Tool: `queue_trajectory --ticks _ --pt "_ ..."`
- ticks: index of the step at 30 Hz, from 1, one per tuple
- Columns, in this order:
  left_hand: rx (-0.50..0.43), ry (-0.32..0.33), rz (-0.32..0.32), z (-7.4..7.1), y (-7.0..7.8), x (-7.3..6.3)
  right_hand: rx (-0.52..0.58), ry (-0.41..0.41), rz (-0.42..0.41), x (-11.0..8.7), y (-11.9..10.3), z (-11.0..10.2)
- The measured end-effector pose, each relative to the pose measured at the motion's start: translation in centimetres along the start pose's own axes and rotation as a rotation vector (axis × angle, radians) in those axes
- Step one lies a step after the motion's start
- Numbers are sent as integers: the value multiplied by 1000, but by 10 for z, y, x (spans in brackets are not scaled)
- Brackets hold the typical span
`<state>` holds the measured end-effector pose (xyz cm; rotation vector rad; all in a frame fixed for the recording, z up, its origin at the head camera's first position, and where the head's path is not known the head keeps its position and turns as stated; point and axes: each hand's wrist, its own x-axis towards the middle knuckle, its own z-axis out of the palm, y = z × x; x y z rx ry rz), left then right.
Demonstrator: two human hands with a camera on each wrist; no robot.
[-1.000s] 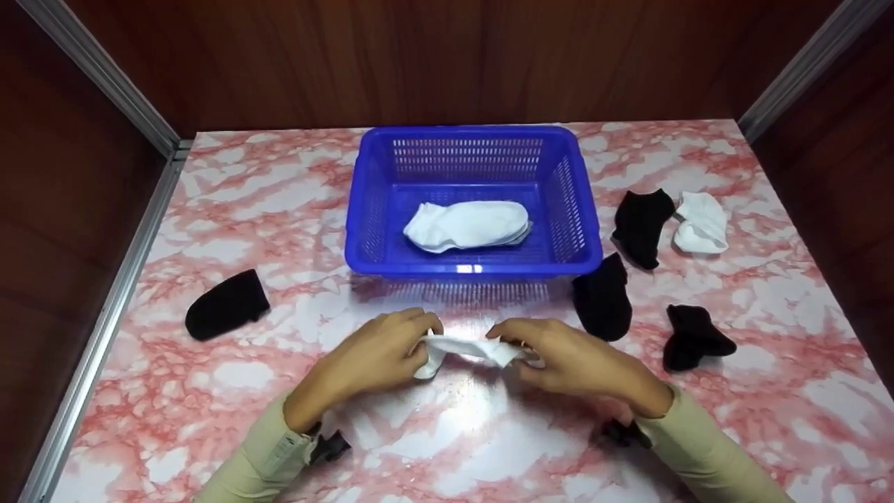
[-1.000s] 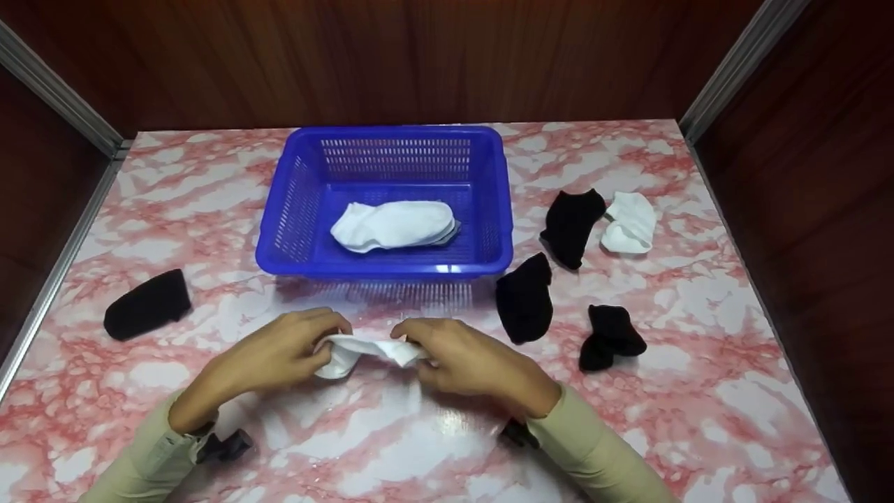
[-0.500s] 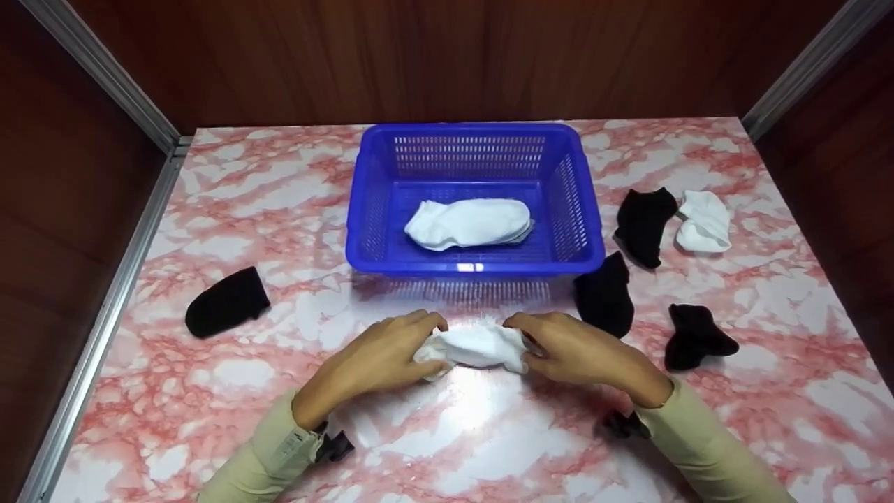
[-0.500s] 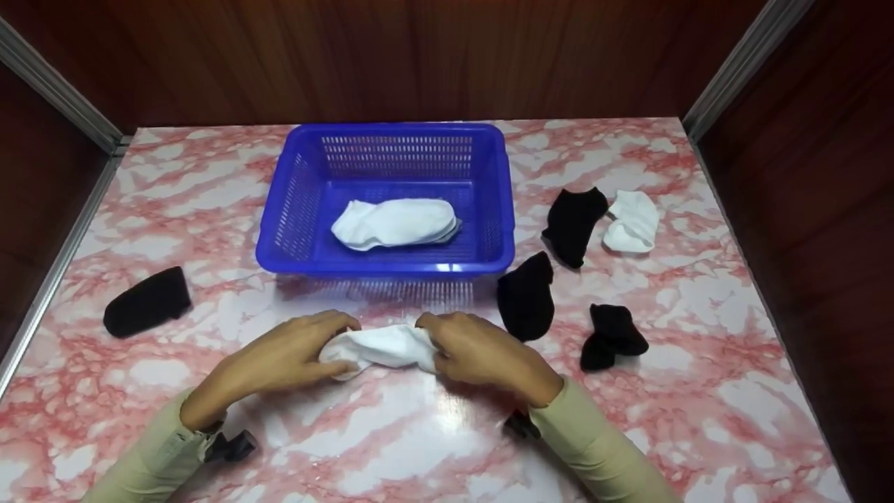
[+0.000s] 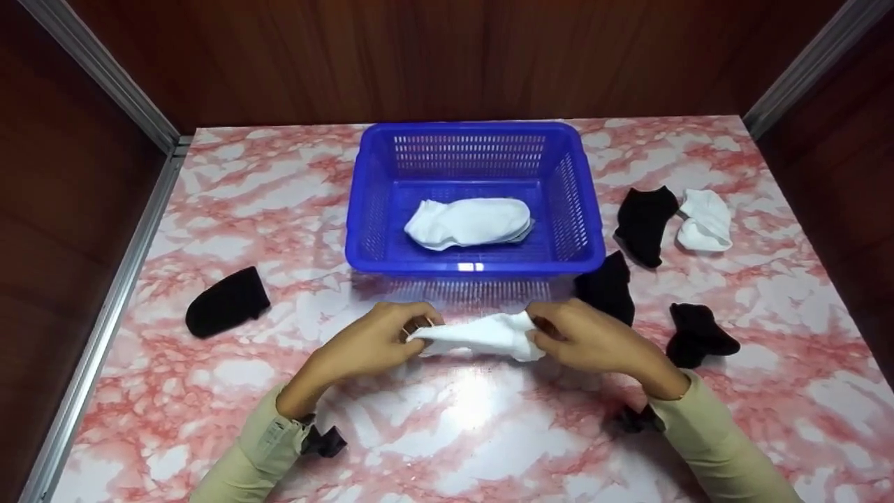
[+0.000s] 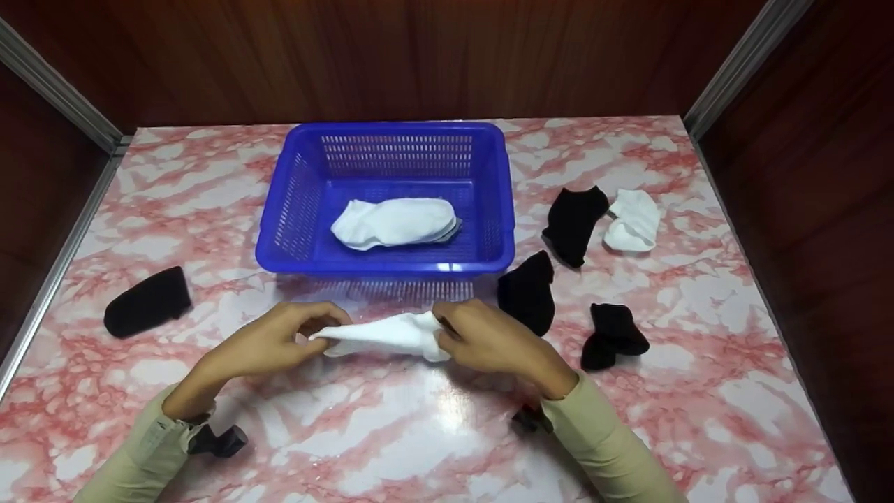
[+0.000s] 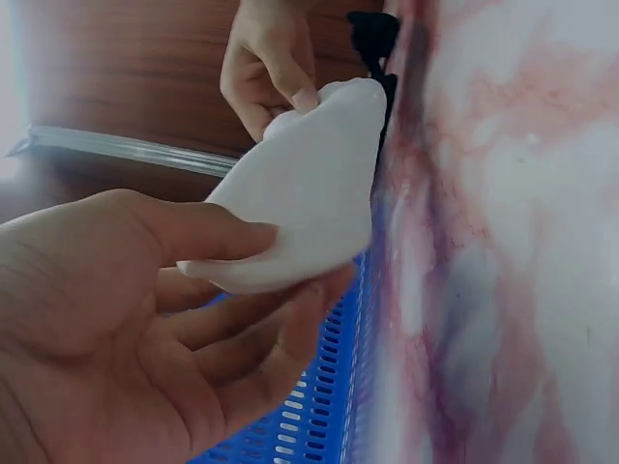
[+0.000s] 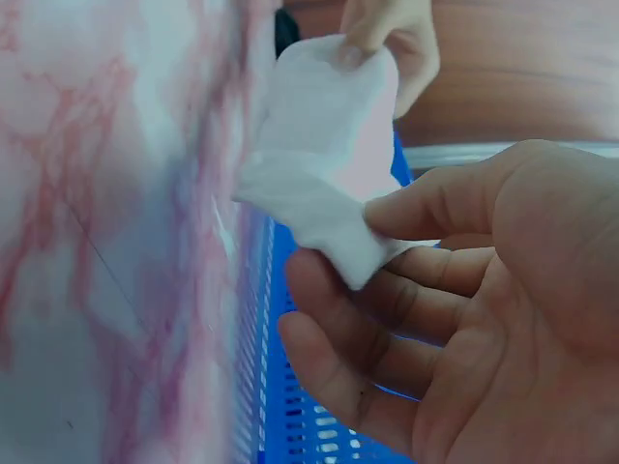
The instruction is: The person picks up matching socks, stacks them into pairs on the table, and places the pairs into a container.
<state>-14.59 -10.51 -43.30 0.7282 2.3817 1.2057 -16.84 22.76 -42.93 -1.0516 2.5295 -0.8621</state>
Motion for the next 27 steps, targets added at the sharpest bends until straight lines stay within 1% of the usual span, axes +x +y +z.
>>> queue_trajectory --ticks 2,4,6,7,10,12,17,19,25,27 --pt "-72 6 -13 -1 -1 1 4 -1 12 -2 0 -4" --pt "-120 13 -39 0 -2 2 5 -2 24 -3 0 -6" --pt "-135 20 -67 1 -4 2 9 -5 38 -3 1 -7" --pt "-128 23 -79 2 -5 3 10 -8 46 -3 1 -8" --pt "-83 29 -112 5 -9 4 6 -22 71 -3 2 -7" --pt "-31 41 -130 8 -11 7 -1 -38 86 -2 2 -6" --pt "126 101 -158 19 -17 13 -40 -83 100 2 7 -1" --pt "175 121 -163 22 -18 15 -62 -99 114 4 9 1" --pt "228 139 -222 28 -19 15 -100 -134 193 5 12 7" --pt "249 144 -232 29 -19 14 -105 -137 221 5 13 9"
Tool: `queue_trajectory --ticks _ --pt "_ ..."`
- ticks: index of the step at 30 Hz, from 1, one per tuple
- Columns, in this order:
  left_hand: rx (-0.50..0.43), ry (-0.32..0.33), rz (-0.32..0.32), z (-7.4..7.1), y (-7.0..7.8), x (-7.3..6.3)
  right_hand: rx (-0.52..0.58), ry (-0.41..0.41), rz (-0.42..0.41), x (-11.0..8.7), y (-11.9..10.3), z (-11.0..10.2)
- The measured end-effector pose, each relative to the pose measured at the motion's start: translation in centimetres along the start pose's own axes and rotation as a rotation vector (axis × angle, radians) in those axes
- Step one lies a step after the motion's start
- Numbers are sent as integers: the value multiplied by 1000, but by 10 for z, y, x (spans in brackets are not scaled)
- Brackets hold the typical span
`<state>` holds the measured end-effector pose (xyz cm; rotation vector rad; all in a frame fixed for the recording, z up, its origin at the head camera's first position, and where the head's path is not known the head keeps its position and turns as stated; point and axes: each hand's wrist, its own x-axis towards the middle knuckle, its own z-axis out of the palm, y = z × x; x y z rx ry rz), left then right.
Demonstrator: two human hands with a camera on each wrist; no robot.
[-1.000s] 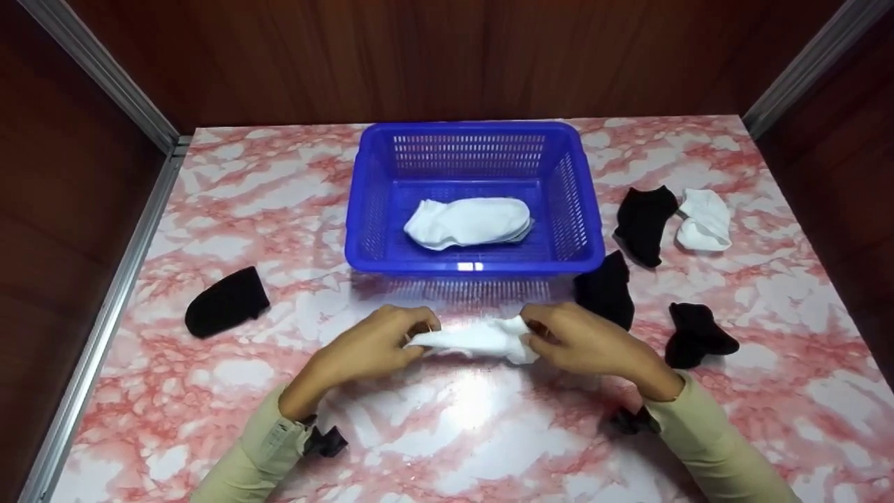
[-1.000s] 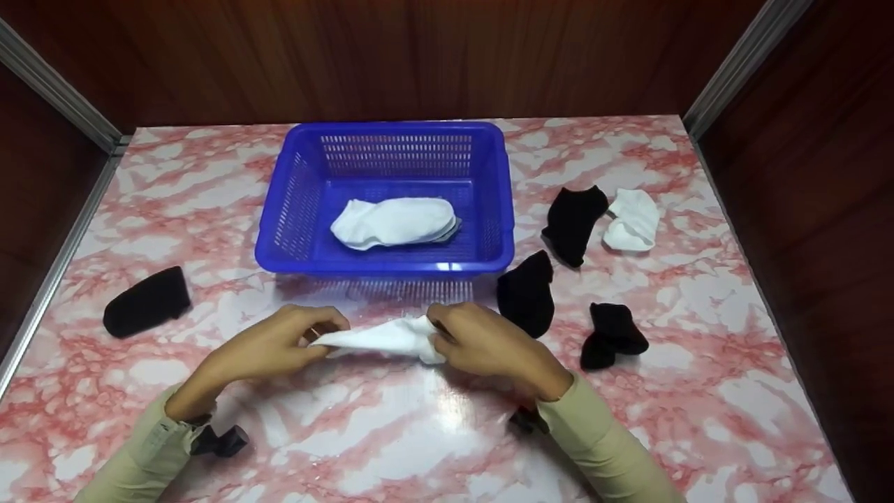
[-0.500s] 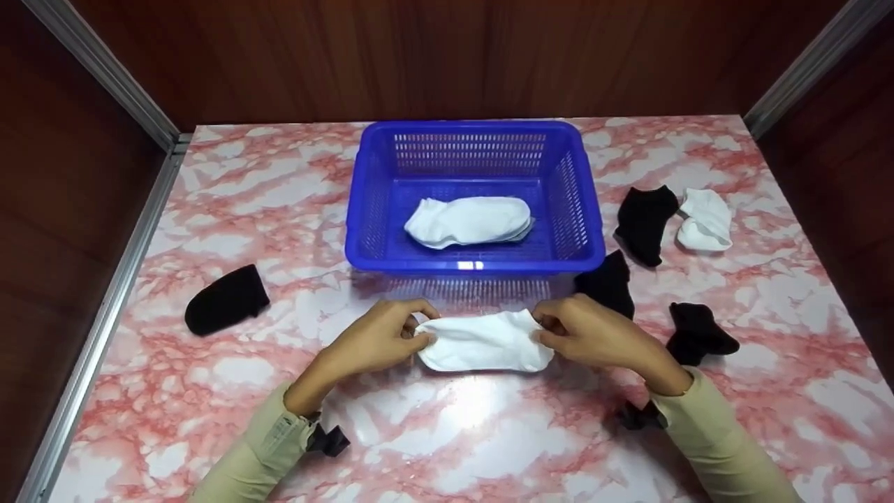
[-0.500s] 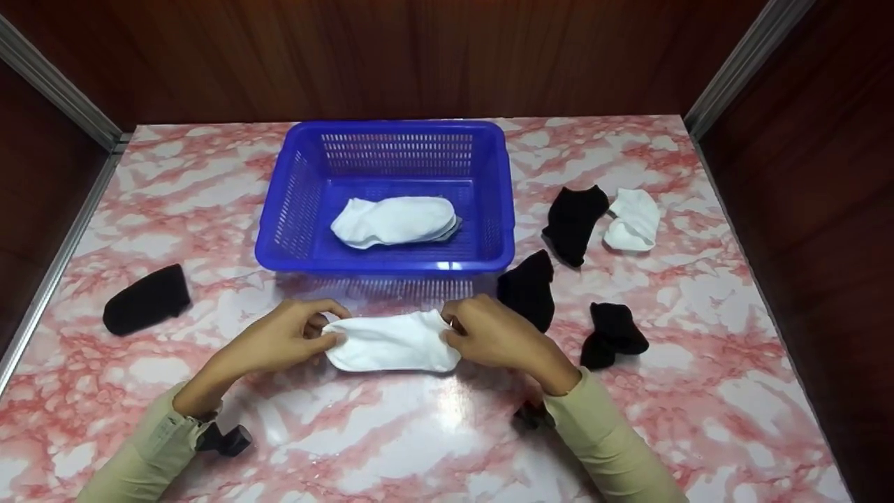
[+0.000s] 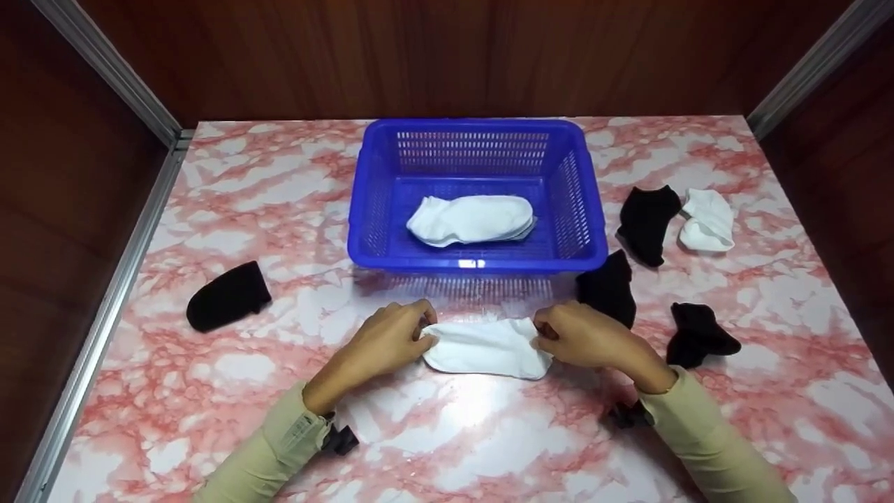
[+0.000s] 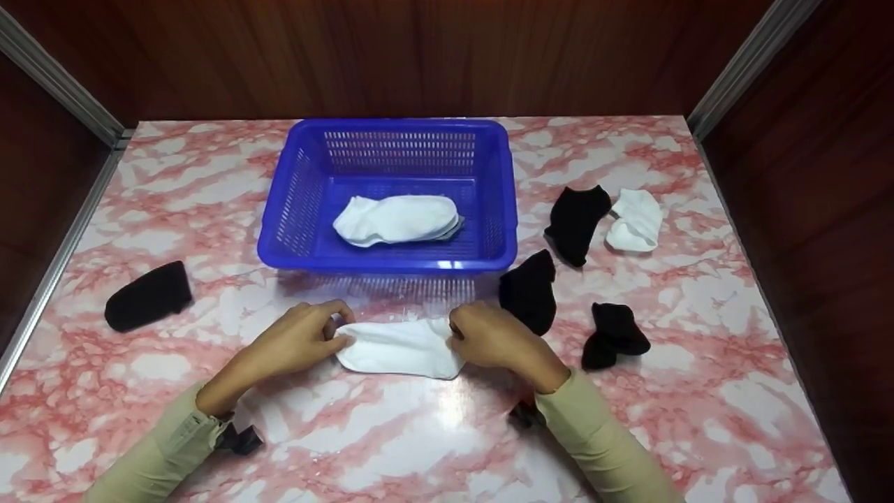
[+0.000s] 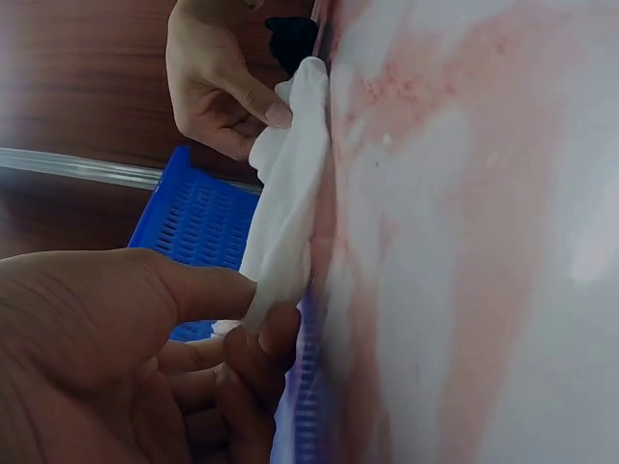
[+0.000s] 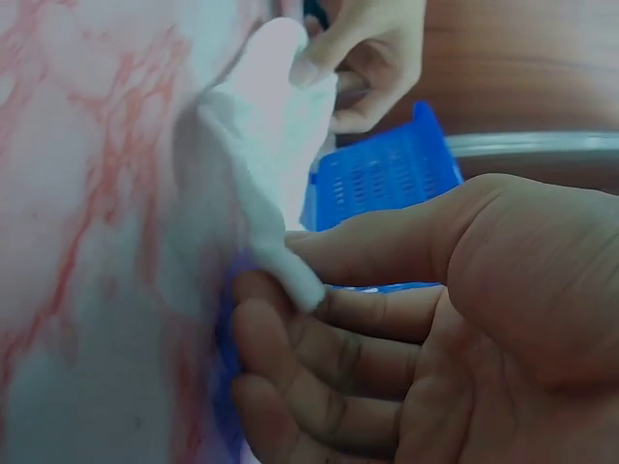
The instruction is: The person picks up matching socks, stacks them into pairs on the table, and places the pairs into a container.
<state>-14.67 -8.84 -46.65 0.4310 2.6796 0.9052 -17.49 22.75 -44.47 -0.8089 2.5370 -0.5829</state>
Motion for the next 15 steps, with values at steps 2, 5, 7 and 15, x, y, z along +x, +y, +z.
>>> queue_trajectory --ticks 2,5,7,15 --pt "24 3 -7 0 -1 -1 1 -2 30 1 2 2" --pt "41 -6 -13 -1 -2 -1 -6 5 61 1 4 2" --pt "36 -19 -11 -2 -1 -3 -19 10 78 0 3 1" --pt "35 125 244 4 9 -8 -146 162 72 -7 -13 -1"
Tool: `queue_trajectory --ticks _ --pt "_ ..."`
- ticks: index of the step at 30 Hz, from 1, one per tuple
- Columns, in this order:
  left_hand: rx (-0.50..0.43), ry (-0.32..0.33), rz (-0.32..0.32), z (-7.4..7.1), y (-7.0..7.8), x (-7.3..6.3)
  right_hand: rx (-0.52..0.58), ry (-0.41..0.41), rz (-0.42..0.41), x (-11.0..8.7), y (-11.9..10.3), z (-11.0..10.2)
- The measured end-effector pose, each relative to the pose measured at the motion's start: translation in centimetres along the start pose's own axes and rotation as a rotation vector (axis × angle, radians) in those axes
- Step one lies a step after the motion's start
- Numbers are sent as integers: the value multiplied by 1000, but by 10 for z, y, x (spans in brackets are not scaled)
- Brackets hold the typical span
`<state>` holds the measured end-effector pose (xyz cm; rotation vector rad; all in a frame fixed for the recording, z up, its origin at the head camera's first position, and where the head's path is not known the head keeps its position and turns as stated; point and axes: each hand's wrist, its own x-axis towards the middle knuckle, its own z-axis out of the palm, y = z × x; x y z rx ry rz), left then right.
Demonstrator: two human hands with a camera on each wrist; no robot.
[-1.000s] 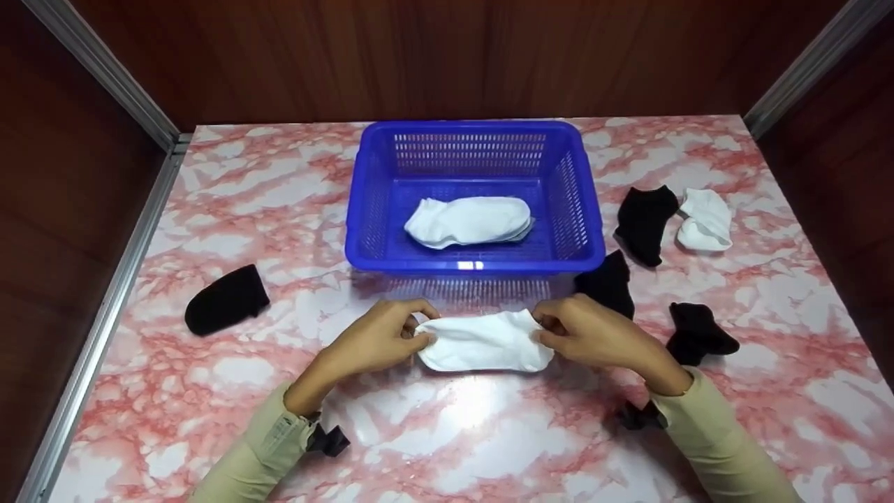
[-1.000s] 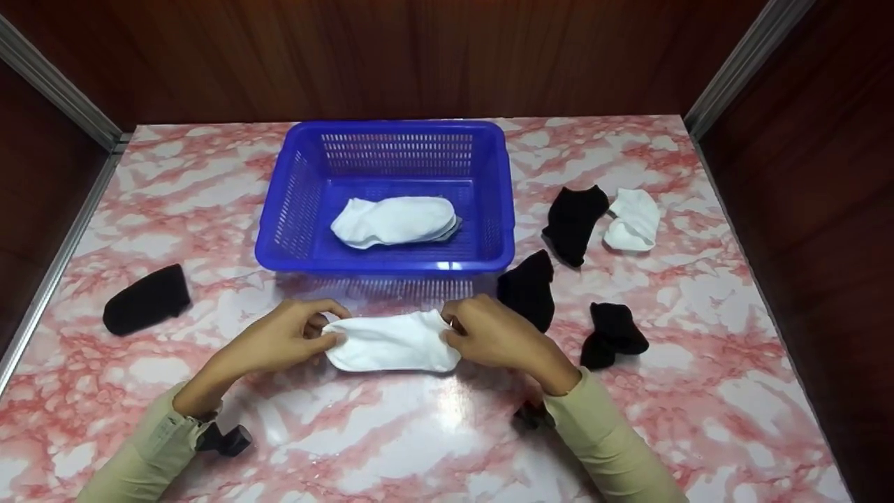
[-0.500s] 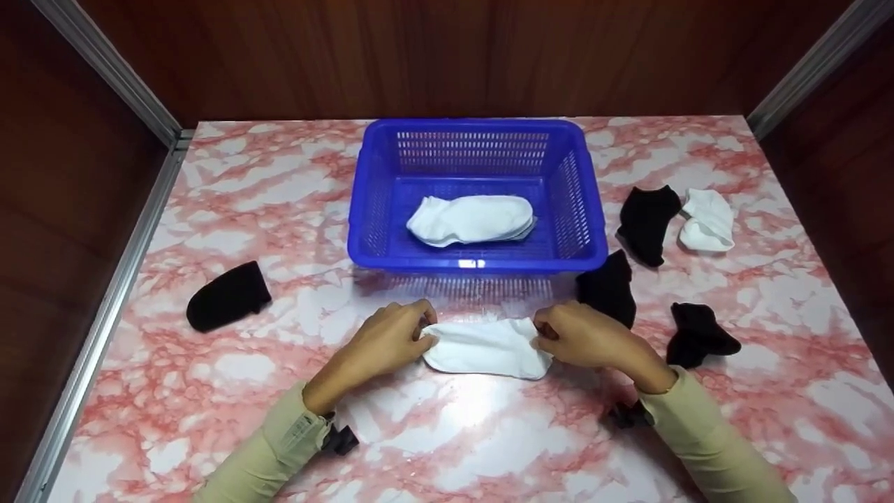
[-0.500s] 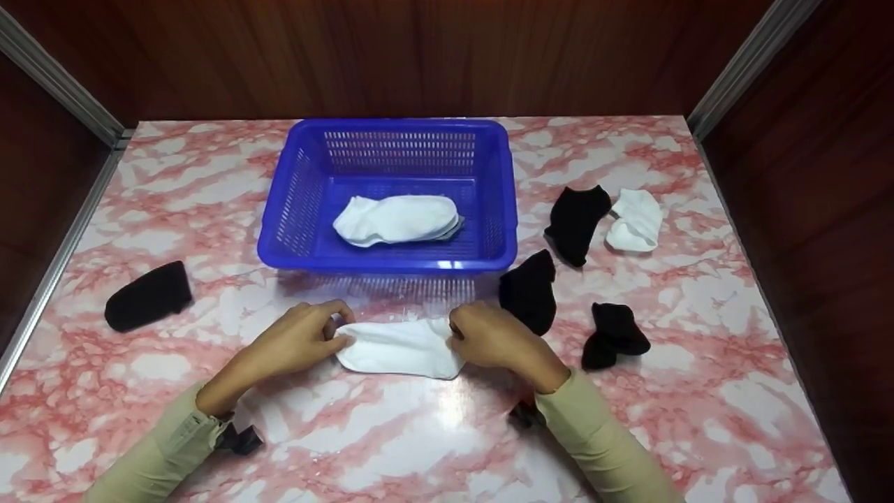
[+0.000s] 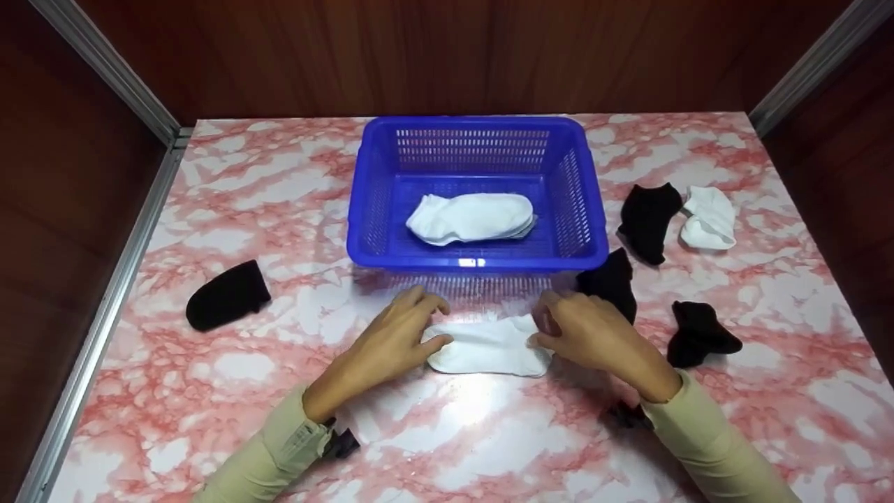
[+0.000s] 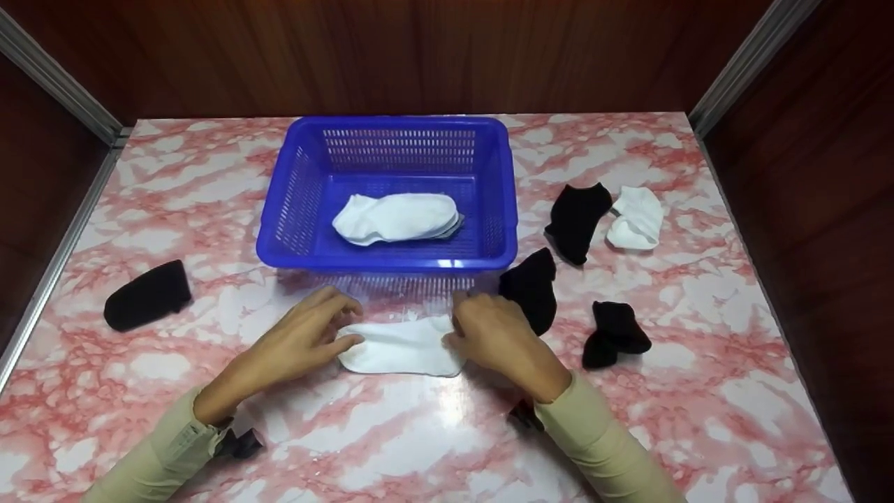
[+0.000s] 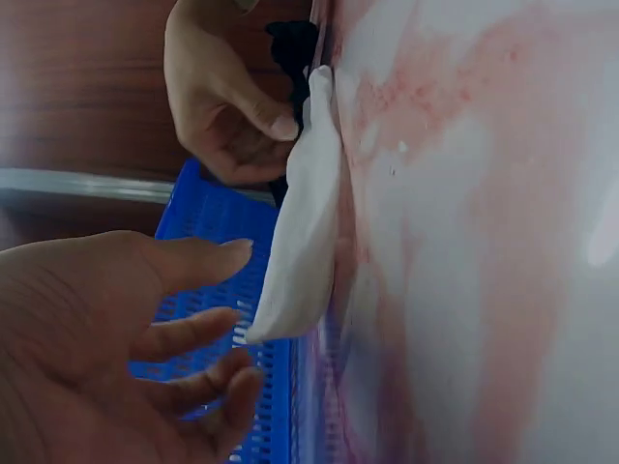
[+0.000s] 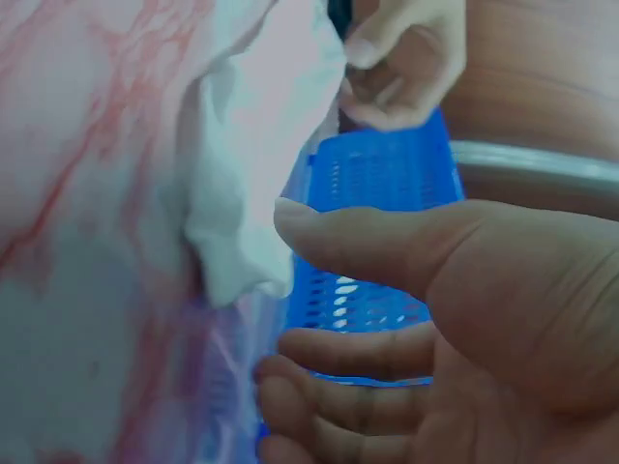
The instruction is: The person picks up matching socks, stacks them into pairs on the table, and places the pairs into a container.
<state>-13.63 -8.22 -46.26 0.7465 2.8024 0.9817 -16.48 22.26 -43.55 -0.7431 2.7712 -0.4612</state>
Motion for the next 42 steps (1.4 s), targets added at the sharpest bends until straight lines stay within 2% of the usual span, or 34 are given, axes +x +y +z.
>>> queue_trajectory --ticks 3,5,6,8,11,16,22,25,30,36,39,42 --pt "16 -10 143 6 4 0 15 60 -144 -1 -7 3" --pt "37 -47 211 11 5 0 25 53 -236 0 -11 8" --pt "52 -67 226 13 5 0 22 42 -268 1 -11 10" --pt "90 -91 225 17 5 0 0 17 -290 2 -12 15" --pt "139 -111 171 20 4 -2 -53 -11 -258 2 -11 19" --pt "121 -142 104 17 4 -5 -61 -37 -227 2 -9 20" --pt "134 -160 143 8 6 -6 -56 -49 -278 3 -9 15" --pt "145 -129 161 0 10 -5 -47 -38 -290 1 -8 7" --pt "114 -39 147 -18 18 -4 -16 16 -326 -5 -5 -8" --pt "57 105 172 -40 21 2 -21 143 -413 -9 -3 -22" --pt "62 188 195 -49 19 5 -10 188 -416 -12 -2 -30" --pt "70 246 205 -56 17 9 9 234 -409 -14 1 -40"
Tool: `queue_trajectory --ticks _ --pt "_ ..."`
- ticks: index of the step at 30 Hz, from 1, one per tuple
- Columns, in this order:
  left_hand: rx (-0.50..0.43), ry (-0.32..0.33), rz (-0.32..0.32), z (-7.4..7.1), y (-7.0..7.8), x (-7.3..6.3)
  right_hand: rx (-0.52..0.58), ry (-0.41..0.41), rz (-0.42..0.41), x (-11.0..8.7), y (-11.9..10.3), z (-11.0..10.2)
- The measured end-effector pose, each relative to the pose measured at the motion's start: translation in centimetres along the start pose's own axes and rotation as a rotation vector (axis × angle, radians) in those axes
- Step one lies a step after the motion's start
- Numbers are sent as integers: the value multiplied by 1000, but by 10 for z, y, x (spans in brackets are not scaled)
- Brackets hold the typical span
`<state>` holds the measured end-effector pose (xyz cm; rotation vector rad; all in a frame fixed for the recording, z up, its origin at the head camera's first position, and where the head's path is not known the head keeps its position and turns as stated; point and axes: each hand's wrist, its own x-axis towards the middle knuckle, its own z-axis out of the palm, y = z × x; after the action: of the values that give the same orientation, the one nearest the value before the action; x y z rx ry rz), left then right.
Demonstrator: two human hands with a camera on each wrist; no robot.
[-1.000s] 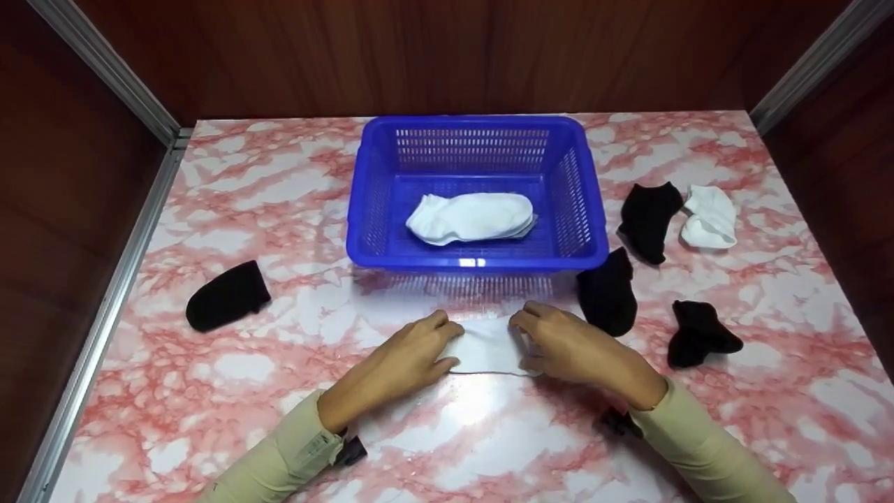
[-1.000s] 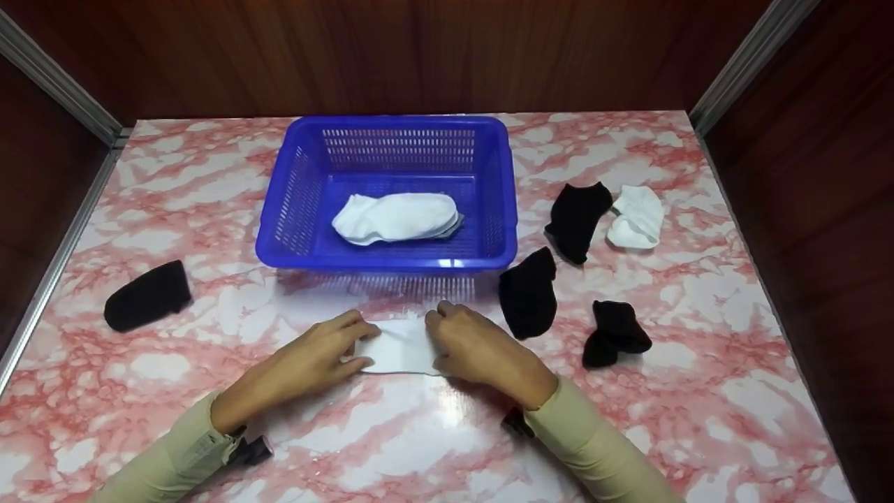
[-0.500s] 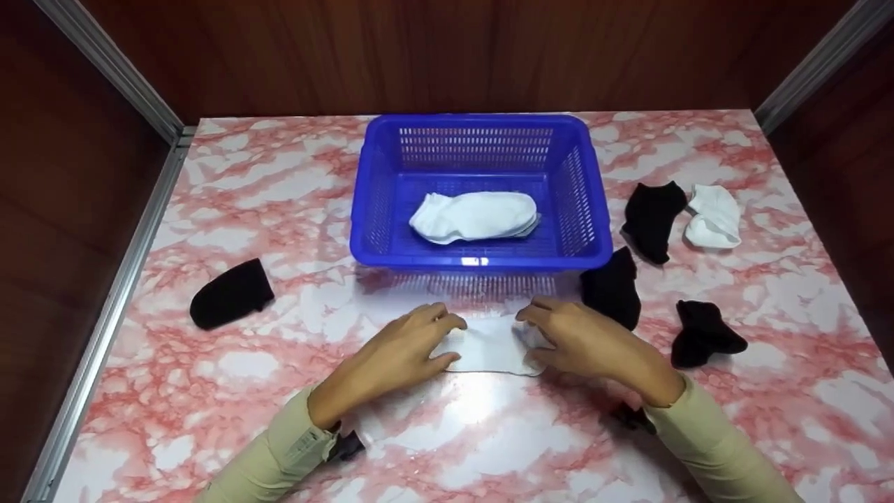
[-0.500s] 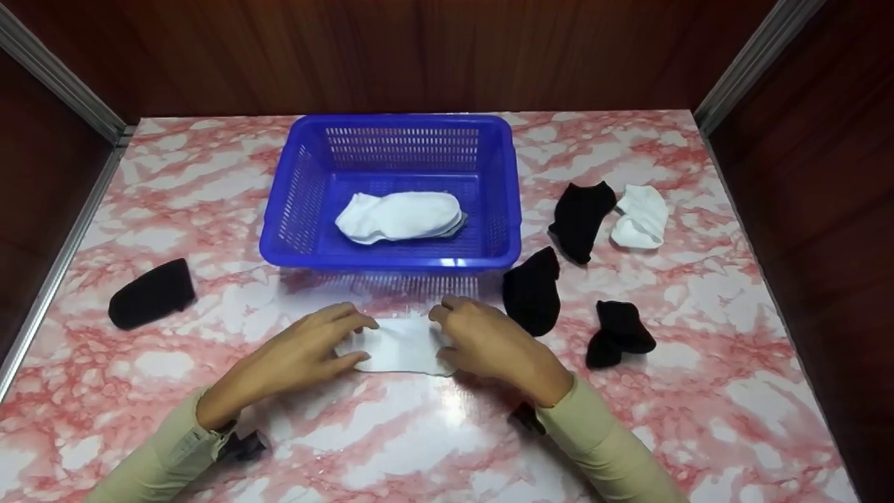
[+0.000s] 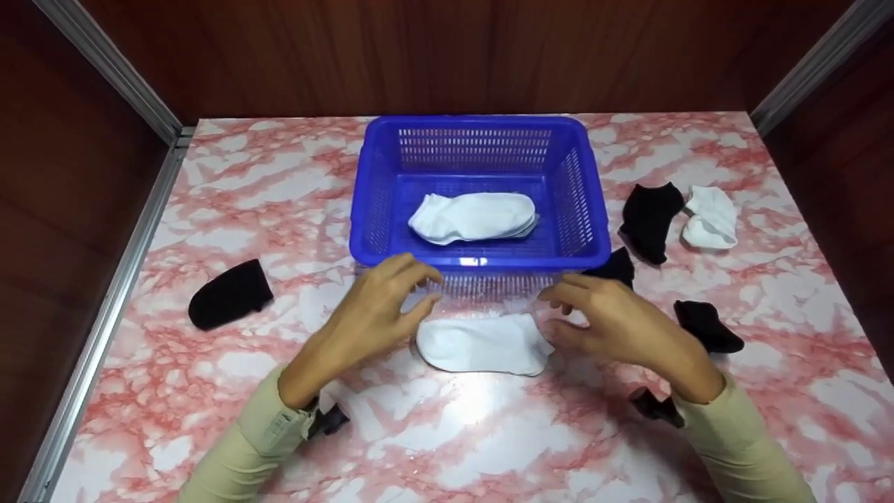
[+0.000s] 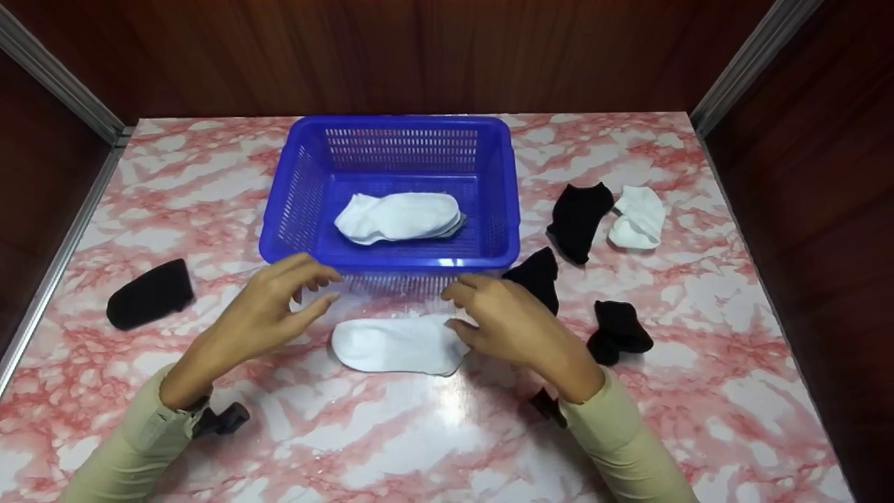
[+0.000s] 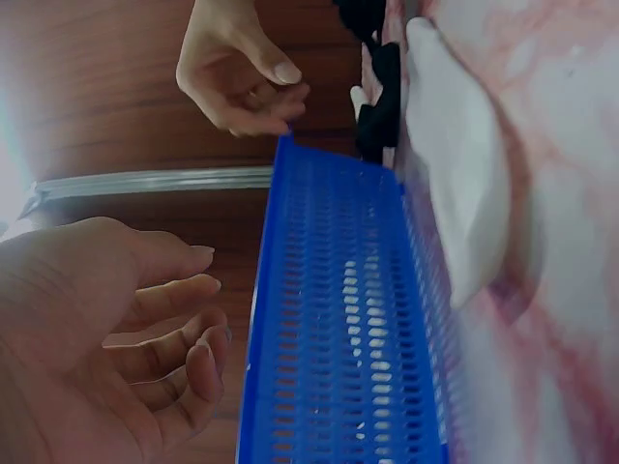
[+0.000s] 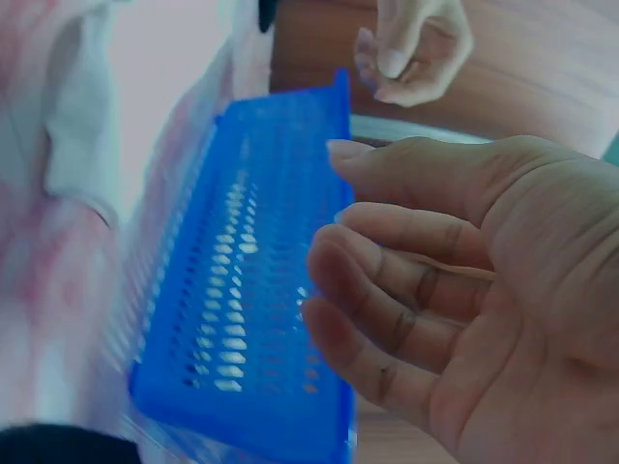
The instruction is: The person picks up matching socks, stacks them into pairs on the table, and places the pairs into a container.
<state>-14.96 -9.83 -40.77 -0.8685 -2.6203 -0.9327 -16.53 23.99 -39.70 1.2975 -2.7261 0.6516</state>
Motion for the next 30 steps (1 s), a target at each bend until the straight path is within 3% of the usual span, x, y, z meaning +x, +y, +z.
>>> queue_trajectory --ticks 7,12,17,23,30 --pt "-17 39 -14 -10 -4 11 -31 182 -4 -3 13 -23" --pt "-83 61 -42 -17 -11 22 -43 297 22 -5 25 -41" --pt "-133 92 -86 -24 -21 33 -27 349 57 -8 37 -57" --pt "-116 140 -189 -29 -41 48 -53 412 109 -13 54 -75" --pt "-103 220 -285 -31 -65 66 -35 441 239 -17 79 -90"
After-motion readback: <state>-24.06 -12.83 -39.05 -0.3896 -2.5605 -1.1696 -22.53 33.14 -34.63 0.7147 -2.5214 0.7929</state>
